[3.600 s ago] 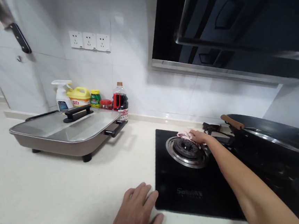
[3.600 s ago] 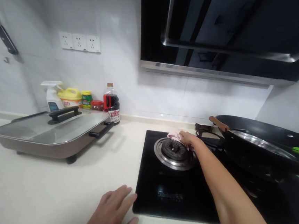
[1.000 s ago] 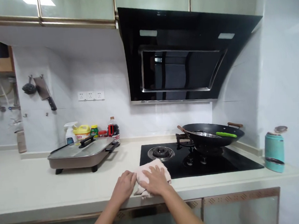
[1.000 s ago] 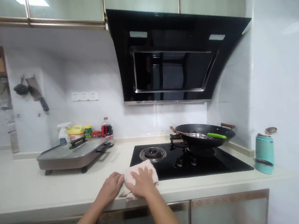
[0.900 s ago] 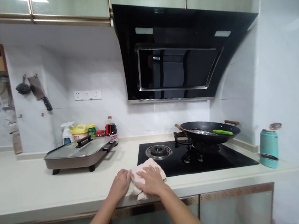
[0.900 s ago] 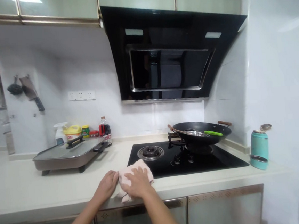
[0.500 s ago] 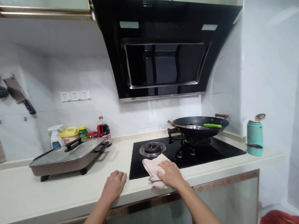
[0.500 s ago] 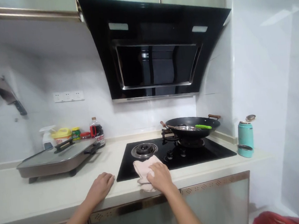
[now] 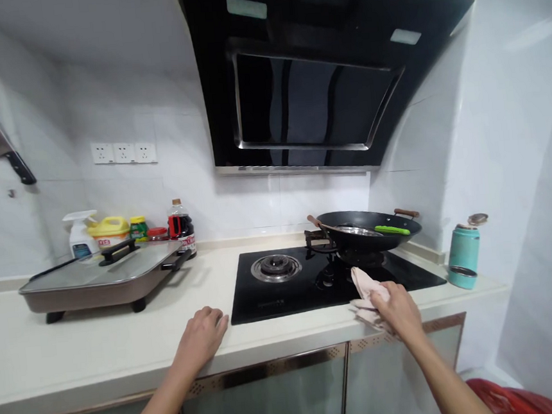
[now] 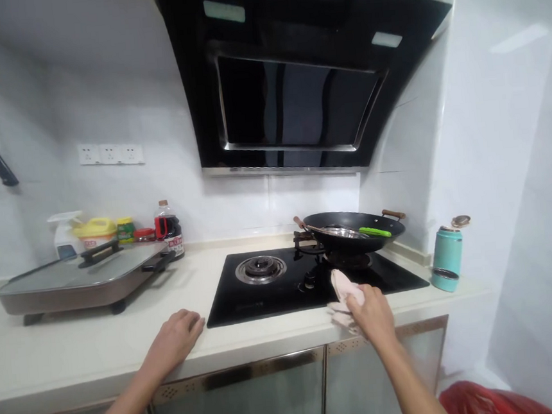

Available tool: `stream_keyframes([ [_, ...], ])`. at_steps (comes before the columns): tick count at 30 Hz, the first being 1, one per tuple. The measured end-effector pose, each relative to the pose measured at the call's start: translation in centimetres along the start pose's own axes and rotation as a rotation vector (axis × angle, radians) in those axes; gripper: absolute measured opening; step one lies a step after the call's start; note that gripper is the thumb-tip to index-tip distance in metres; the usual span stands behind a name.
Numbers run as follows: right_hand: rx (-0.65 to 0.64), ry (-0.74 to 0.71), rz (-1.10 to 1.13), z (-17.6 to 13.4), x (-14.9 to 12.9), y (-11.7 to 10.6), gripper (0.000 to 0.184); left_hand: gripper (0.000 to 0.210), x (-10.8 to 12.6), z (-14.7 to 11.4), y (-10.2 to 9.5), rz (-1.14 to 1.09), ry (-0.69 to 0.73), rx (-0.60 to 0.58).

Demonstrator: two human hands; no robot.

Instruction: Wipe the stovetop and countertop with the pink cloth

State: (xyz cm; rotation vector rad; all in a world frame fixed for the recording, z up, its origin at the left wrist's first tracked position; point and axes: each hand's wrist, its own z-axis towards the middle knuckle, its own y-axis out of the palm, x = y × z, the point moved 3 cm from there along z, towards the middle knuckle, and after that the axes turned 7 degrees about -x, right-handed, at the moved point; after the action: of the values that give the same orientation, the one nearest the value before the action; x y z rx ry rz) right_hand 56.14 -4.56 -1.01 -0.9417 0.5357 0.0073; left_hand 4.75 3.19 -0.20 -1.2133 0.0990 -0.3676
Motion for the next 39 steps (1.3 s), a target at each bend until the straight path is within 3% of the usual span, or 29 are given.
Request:
stream_keyframes([
  [3,-0.001,-0.035,0.048,1.3,-4.4,0.5,0.052,0.03,0.0,0.0,-0.1,-0.02,-0.019,-0.002],
  [7,-0.207,-0.057,-0.058,1.3,-10.7,3.4,0.051,0.035,0.1,0.0,-0.2,0.001,-0.035,-0.008],
  [11,-0.272,-0.213,-0.065,-0.8,-13.5,4.7,0.034,0.038,0.2,0.1,-0.2,0.024,-0.021,-0.015],
  [14,-0.343,-0.401,-0.014,-2.8,-13.6,4.0,0.032,0.038,0.1,0.1,-0.3,0.001,-0.026,-0.003],
  [17,-0.483,-0.577,0.205,-4.8,-12.8,2.5,0.035,0.037,0.1,0.0,-0.2,-0.006,-0.022,0.001],
  [19,-0.554,-0.62,0.36,-5.4,-11.9,1.5,0.034,0.037,0.1,0.0,-0.1,0.003,-0.017,-0.003],
  [21,-0.502,-0.601,0.441,-5.0,-10.6,0.4,0.033,0.037,0.2,-0.1,-0.1,0.01,-0.017,-0.007],
  [24,-0.284,-0.49,0.473,-2.7,-8.5,-0.8,0.034,0.037,0.4,-0.3,-0.2,0.006,-0.018,-0.001],
  [28,-0.197,-0.18,0.212,0.1,-7.8,0.7,0.042,0.036,0.8,-0.4,-0.4,0.012,-0.028,-0.009],
  [31,-0.211,-0.131,0.052,0.0,-10.7,3.2,0.042,0.037,0.7,-0.3,-0.3,0.018,-0.021,-0.005],
  [35,-0.274,-0.371,0.031,-1.6,-17.0,6.5,0.035,0.038,0.5,-0.3,-0.2,0.015,-0.018,-0.001],
  [39,-0.364,-0.642,0.113,-3.4,-22.3,8.0,0.034,0.036,0.4,-0.3,-0.3,0.023,-0.028,-0.003],
])
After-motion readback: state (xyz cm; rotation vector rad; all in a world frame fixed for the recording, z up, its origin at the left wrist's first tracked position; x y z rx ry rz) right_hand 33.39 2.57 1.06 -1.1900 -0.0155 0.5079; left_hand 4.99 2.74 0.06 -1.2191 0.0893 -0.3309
